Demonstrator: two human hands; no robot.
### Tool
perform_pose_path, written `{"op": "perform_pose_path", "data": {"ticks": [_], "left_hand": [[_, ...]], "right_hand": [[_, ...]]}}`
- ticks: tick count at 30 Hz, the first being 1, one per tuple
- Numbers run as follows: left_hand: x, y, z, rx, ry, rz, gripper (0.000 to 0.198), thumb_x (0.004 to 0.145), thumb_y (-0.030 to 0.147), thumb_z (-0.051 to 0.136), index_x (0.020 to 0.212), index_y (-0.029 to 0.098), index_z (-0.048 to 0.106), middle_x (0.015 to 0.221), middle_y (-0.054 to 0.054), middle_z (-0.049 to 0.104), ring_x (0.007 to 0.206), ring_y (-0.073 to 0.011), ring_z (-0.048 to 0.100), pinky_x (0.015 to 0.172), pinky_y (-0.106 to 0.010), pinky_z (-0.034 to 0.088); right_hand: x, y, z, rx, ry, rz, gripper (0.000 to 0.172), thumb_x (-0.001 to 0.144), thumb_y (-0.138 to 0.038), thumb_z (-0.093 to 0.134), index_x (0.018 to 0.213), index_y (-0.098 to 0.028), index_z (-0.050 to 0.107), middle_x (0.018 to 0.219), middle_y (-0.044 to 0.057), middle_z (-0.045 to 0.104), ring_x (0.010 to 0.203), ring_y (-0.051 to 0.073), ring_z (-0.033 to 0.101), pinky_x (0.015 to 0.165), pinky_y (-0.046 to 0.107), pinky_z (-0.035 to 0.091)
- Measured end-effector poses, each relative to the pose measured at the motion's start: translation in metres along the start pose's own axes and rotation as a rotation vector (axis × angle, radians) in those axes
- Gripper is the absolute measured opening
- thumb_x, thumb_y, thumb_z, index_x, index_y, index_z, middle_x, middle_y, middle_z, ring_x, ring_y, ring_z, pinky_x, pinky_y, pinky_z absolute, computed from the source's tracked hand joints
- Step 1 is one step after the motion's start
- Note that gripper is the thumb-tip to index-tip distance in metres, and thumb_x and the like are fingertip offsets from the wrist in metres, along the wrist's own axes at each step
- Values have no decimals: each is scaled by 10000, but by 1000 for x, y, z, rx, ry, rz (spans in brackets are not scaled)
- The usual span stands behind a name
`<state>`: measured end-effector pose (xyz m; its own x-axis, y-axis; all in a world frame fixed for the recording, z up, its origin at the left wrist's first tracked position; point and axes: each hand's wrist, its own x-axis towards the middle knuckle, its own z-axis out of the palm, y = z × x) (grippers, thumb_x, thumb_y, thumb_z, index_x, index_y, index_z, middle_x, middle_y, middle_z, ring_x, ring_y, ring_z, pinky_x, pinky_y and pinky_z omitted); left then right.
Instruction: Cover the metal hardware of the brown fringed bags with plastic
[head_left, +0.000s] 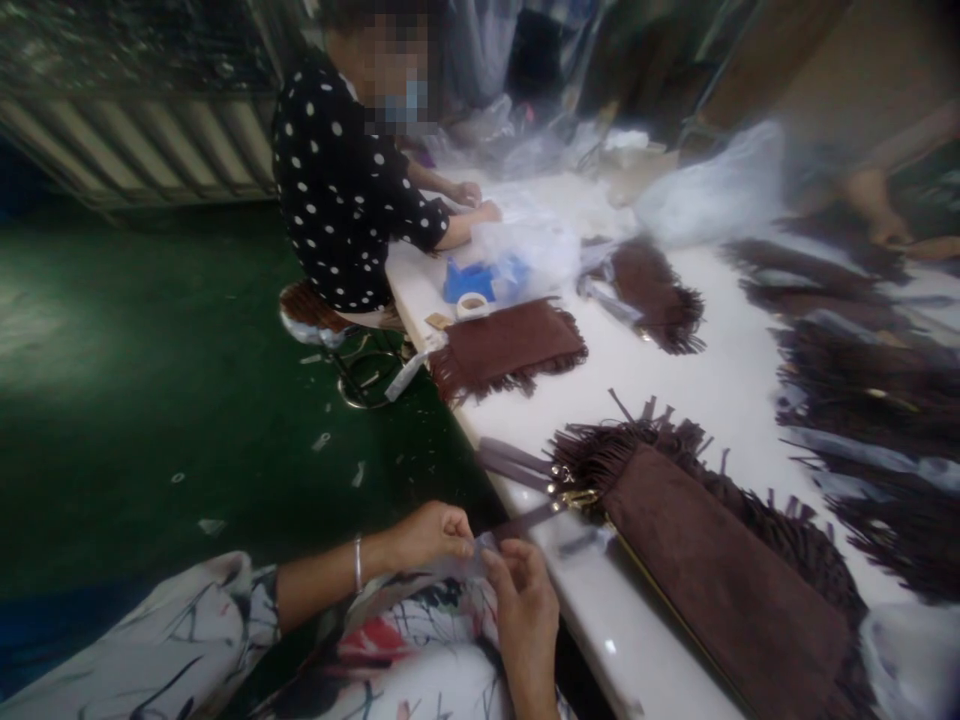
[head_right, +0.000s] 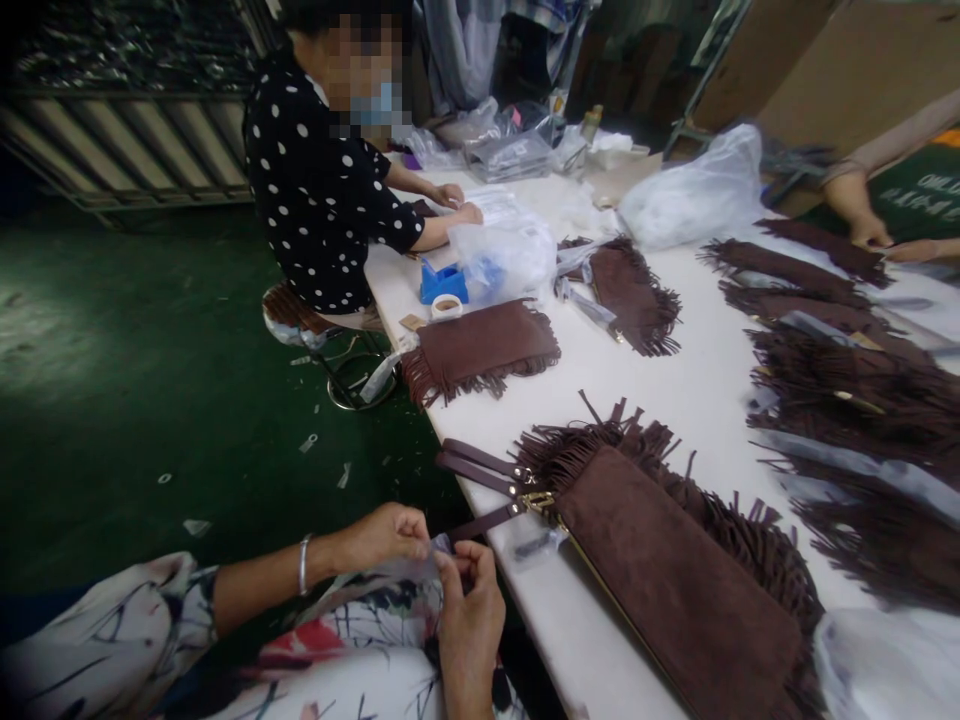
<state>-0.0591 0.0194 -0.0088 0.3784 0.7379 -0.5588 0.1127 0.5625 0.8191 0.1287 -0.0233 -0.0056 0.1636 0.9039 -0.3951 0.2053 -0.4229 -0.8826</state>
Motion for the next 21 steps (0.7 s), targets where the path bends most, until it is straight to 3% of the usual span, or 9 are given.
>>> {"op": "perform_pose_path", "data": {"ticks": [3,6,8,12,15,21], "left_hand": [[1,-5,-5,53,81,-5,443,638,517,783,729,100,664,665,-29,650,602,-132,534,566,-230,373],[-5,-9,-16,110,123,35,390,689,487,752,739,105,688,687,-25,658,645,-142,545,605,-233,392],[-10,-10,-21,150,133,53,353,735,466,718,755,115,699,700,-14,656,661,-142,543,625,-231,398],[-18,-6,-24,207,143,44,334,788,444,667,781,113,709,700,-8,651,643,-137,533,615,-224,388],[-20,-4,-23,254,144,37,344,804,441,646,808,105,723,718,-22,662,658,-147,544,610,-224,388],[-18,-5,-22,306,101,52,327,837,418,615,852,117,742,768,-38,699,701,-167,593,647,-228,417]], "right_hand": [[3,11,-2,232,-69,219,563,692,-661,683,993,-188,626,826,61,726,770,245,693,661,319,531],[9,14,1,398,-115,383,584,688,-683,678,991,-186,633,973,94,717,840,243,697,651,315,547],[15,12,6,408,-102,377,548,679,-652,711,964,-189,645,938,79,711,793,218,686,594,284,529],[26,5,15,419,-55,302,457,663,-591,760,821,-183,625,679,2,633,579,144,580,468,228,431],[28,4,17,467,-74,271,417,689,-543,767,724,-186,556,633,-36,577,543,99,508,492,207,401],[22,1,18,591,-74,271,391,720,-497,768,767,-202,516,643,-62,540,550,86,464,510,195,359]]}}
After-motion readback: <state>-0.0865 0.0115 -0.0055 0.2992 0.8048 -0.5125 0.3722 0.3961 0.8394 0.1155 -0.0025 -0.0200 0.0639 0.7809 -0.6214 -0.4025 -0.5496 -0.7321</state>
